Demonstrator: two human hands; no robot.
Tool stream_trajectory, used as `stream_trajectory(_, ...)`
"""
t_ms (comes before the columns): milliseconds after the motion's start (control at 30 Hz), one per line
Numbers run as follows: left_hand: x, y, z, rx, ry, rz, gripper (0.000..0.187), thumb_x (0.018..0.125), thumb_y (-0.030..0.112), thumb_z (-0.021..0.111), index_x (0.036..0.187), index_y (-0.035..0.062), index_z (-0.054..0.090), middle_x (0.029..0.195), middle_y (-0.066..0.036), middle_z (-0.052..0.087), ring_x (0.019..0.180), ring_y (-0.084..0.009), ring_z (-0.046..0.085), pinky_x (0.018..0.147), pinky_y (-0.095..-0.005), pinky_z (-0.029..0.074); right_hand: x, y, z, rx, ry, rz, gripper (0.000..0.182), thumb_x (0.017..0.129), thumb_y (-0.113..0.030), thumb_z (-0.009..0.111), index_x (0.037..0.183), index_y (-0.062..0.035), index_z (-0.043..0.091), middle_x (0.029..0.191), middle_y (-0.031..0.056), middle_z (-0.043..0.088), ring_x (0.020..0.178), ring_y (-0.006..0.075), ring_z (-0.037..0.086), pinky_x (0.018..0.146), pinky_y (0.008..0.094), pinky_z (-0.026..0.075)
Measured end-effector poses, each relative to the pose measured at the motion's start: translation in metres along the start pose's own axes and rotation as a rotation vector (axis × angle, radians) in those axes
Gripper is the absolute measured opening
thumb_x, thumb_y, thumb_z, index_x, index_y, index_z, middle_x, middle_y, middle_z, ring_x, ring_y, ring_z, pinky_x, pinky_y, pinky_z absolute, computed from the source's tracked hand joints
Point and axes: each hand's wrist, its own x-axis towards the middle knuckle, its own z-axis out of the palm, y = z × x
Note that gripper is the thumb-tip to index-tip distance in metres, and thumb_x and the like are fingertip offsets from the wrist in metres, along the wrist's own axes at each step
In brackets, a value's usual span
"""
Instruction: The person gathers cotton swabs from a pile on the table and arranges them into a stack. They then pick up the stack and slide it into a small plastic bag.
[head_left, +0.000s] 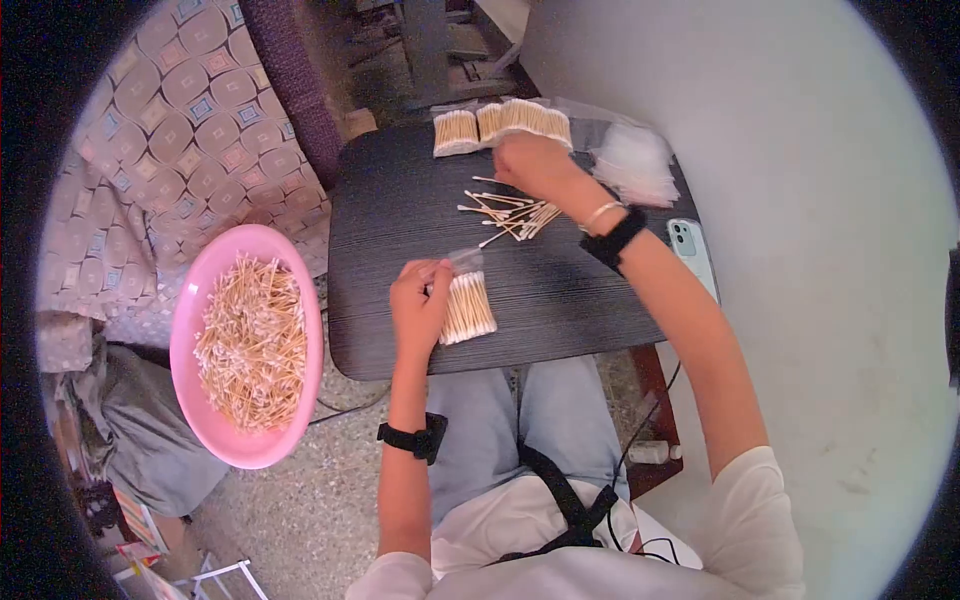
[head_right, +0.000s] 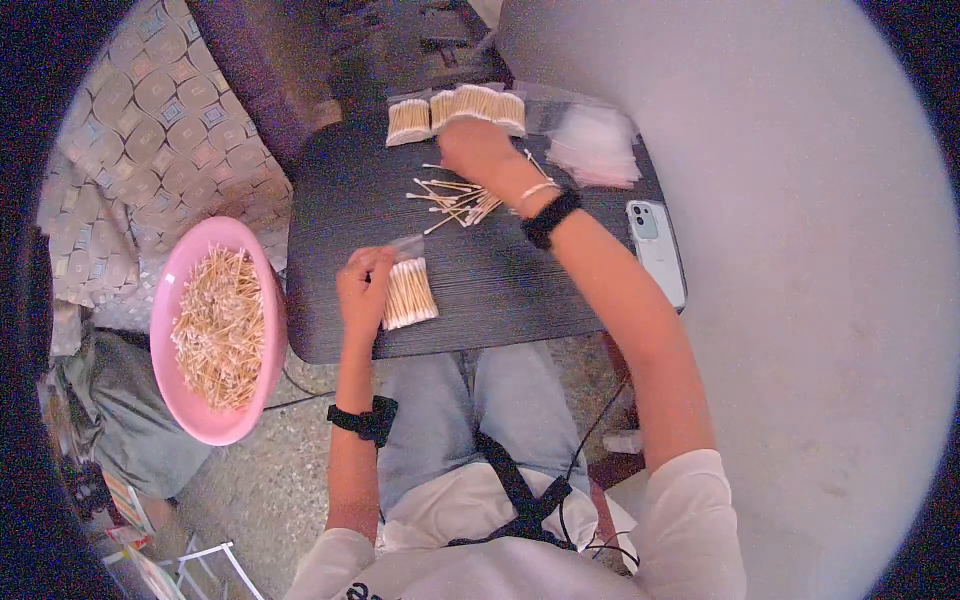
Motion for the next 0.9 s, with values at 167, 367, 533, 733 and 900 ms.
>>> stream_trajectory(167,0.0,-0.004,0.0,0.011,0.009,-0.017,0.022,0.091,0.017,0.063,0.083,-0.0012,0.072,0.083,-0.014,0.07,0.08,-0.0252,0.066,0.073,-0.0344,0.05,-0.051,0.016,-0.029,-0.102,-0.047,0.377,0.03,0.085,-0.03,0.068,0.087,0.0,0.071,0.09,0.02,0.07,0.09,0.0369,0.068,0.077,0.046,0.056)
stream_trajectory(367,0.001,-0.003,-0.003,0.035,-0.043,-0.034,0.025,0.092,0.02,0.062,0.086,-0.0009,0.073,0.084,-0.014,0.07,0.082,-0.0255,0.066,0.075,-0.0337,0.05,-0.088,0.01,-0.021,-0.03,-0.239,0.325,0.038,0.087,-0.027,0.067,0.11,0.0022,0.063,0.106,0.0198,0.063,0.097,0.0374,0.063,0.086,0.0454,0.052)
stream_trajectory(533,-0.001,-0.004,-0.001,0.009,-0.021,-0.033,0.026,0.093,0.021,0.061,0.086,-0.0013,0.073,0.085,-0.014,0.071,0.083,-0.0248,0.066,0.076,-0.0333,0.05,-0.106,-0.002,-0.022,0.073,-0.257,0.271,0.04,0.085,-0.022,0.069,0.117,0.0001,0.062,0.119,0.0173,0.058,0.105,0.0345,0.06,0.092,0.0452,0.05)
stream_trajectory(733,0.004,-0.01,-0.027,-0.027,-0.086,-0.241,0.029,0.095,0.022,0.06,0.088,-0.0031,0.072,0.087,-0.011,0.072,0.081,-0.0177,0.066,0.077,-0.0307,0.049,-0.129,-0.005,-0.039,0.163,-0.147,0.203,0.051,0.083,-0.018,0.07,0.128,-0.0025,0.053,0.131,0.0182,0.051,0.119,0.0358,0.053,0.099,0.0445,0.047)
stream_trajectory(900,0.028,-0.017,-0.055,-0.03,-0.114,-0.2,0.023,0.093,0.019,0.063,0.099,-0.0018,0.07,0.095,-0.011,0.071,0.089,-0.0195,0.064,0.084,-0.0334,0.048,-0.136,0.01,-0.011,0.022,-0.006,0.214,0.07,0.081,-0.021,0.072,0.137,0.0052,0.04,0.136,0.0253,0.046,0.123,0.0418,0.049,0.102,0.0455,0.045)
